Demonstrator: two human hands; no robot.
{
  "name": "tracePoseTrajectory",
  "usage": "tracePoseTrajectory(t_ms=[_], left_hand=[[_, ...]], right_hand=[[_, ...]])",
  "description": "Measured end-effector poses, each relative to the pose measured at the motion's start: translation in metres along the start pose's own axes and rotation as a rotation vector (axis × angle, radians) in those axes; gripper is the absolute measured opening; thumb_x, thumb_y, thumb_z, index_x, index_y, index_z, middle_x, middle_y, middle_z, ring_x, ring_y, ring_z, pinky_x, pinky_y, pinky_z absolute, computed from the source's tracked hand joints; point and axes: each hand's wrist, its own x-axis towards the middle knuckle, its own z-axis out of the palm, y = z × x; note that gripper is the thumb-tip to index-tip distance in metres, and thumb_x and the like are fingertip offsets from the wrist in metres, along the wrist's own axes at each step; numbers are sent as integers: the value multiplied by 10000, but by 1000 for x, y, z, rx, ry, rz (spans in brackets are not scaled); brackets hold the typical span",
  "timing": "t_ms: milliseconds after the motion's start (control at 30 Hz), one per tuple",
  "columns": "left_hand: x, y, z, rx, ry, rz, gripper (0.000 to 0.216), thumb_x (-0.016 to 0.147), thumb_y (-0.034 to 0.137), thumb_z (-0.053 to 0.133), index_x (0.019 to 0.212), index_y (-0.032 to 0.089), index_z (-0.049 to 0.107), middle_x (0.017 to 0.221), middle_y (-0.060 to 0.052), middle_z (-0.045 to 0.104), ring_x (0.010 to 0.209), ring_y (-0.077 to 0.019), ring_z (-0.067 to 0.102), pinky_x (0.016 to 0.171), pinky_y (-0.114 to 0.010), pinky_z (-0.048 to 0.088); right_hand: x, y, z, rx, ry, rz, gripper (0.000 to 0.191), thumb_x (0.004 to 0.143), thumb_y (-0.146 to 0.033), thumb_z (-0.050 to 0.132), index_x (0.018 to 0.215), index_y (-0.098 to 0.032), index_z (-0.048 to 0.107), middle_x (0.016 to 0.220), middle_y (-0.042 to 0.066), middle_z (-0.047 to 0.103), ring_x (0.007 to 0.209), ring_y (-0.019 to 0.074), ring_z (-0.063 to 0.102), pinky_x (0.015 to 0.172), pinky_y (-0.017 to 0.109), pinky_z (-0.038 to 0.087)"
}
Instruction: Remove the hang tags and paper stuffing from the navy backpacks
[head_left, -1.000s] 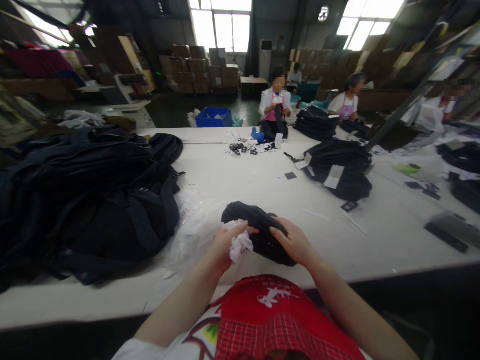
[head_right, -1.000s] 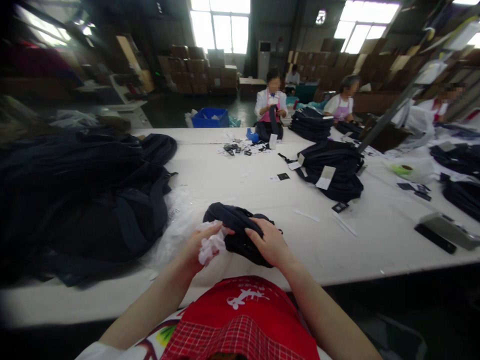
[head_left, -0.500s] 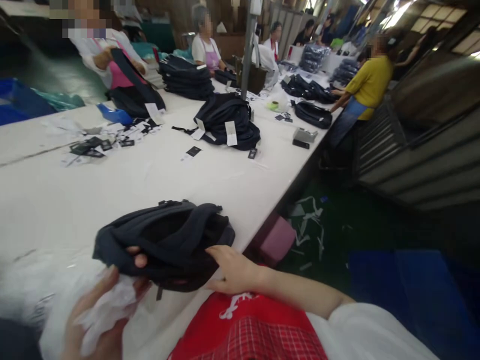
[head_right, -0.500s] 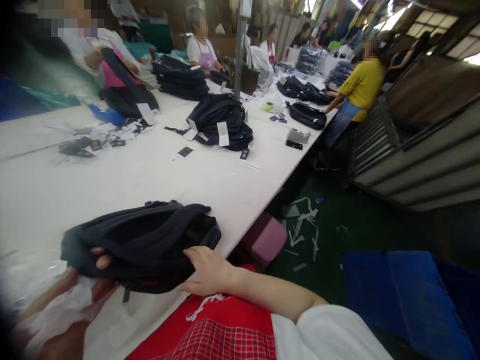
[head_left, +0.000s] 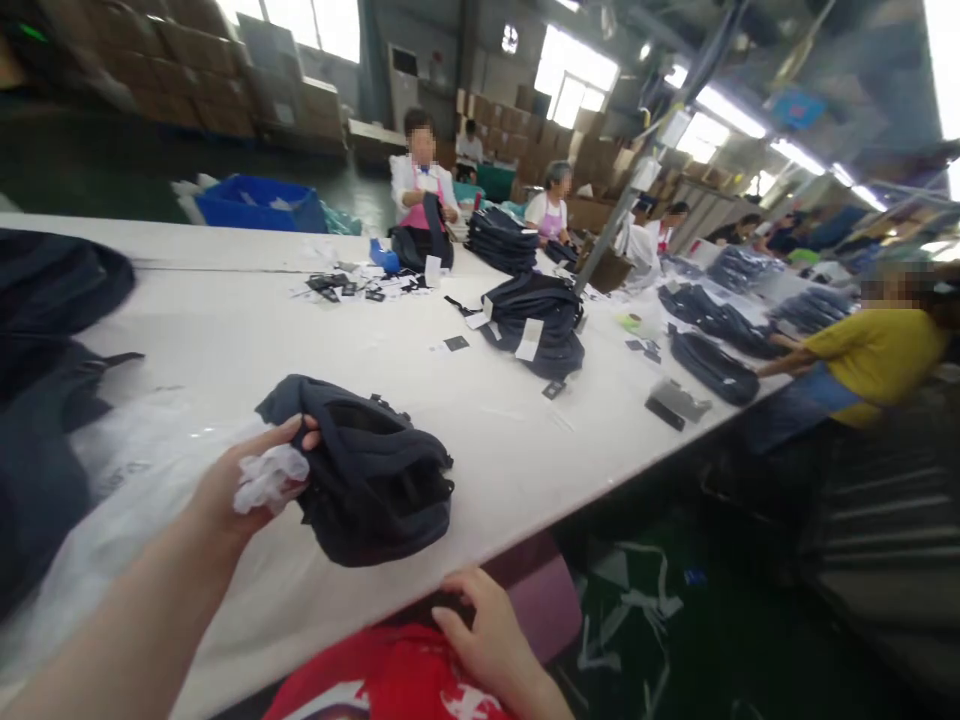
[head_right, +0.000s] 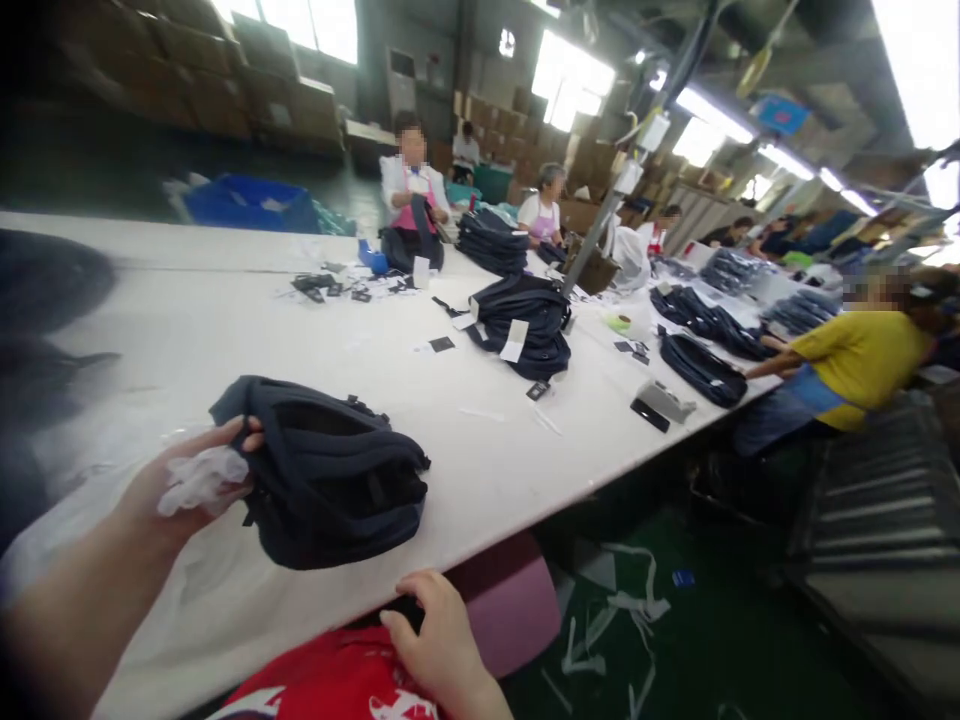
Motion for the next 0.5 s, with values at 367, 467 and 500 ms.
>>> tracePoseTrajectory(t_ms=[367, 467, 500], left_hand=[[37, 23, -9, 120, -93, 208, 258, 702, 367, 740, 789, 164, 607, 561, 13, 540, 480, -107, 534, 435, -196, 465], [30, 66, -4, 177, -125, 281, 250, 690, 366, 733, 781, 162, 622, 532, 11, 539, 471, -110, 512, 425, -195, 434], [23, 82, -4, 193, -109, 288, 241, 691, 362, 726, 787, 162, 631, 522, 12, 538, 467, -111, 505, 423, -193, 424]], right_hand=[[93, 62, -35, -87, -118, 135, 312, 838, -407, 531, 990, -186, 691, 986, 102, 703, 887, 229, 654, 779, 304, 508], [117, 51, -48, -110, -64, 133, 350, 848, -450, 511, 979, -182, 695, 973, 104, 706, 886, 227, 652, 806, 310, 499], [124, 45, -49, -108, -54, 127, 351, 849, -455, 511, 969, -182, 695, 961, 101, 708, 877, 226, 652, 803, 312, 498]])
